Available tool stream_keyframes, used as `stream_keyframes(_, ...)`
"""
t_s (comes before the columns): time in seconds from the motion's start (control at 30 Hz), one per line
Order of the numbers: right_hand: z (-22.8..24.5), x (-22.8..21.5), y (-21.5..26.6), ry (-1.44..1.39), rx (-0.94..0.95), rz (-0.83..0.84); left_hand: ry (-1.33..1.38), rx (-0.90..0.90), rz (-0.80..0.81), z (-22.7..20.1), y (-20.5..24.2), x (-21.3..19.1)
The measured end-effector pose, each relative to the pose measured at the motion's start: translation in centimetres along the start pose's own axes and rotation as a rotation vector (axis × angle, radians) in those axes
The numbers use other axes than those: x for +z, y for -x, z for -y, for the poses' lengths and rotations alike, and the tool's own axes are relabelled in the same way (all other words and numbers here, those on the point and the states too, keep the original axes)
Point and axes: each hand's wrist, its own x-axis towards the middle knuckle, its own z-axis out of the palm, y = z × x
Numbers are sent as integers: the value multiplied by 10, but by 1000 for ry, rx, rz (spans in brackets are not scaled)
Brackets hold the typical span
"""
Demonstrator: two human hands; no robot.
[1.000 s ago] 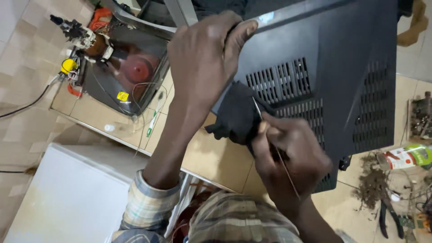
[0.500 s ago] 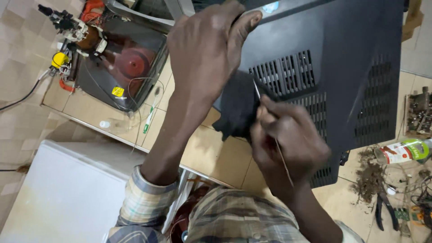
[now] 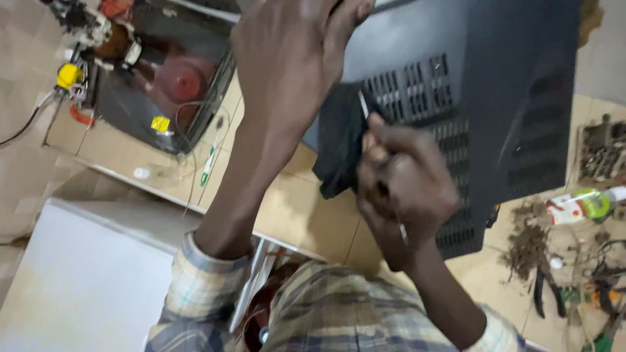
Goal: Cleaning the ventilation slots of a television back cover using a cloth and a screwdriver
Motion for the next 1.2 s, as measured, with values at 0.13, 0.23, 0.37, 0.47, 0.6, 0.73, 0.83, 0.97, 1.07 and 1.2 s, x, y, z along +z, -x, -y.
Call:
stream_keyframes(0.13,-6,-20,22,253,-141,110,-21,67,-45,1,4,-6)
stream_keyframes(0.23,-1,-16,14,976,-543,128,-49,36,-25,4,5,2)
stream_keyframes(0.37,-15,-45,36,1021,-278,105,24,11,-15,-2,4,-8)
stream_keyframes(0.47,8,-9,16,1024,-525,-2,14,26,8,-6,-4,-9)
stream_keyframes(0.6,15,-9,9,1064,-573,89,-45,55,-13,0,3,-1)
stream_keyframes(0.73,12,-17,14,1022,-505,92,-41,65,-27,-2,-4,-4)
stream_keyframes(0.83,12,-23,28,1044,-487,78,17,63,-35,-6,-2,-10)
stream_keyframes(0.97,13,-26,35,1170,-374,-31,57,88,-43,-8,-3,-7)
stream_keyframes(1.07,11,-27,29,971,-548,62,-31,79,-71,1,2,-1)
stream_keyframes(1.2,12,-23,23,955,-583,88,46,54,19,-6,-4,-9)
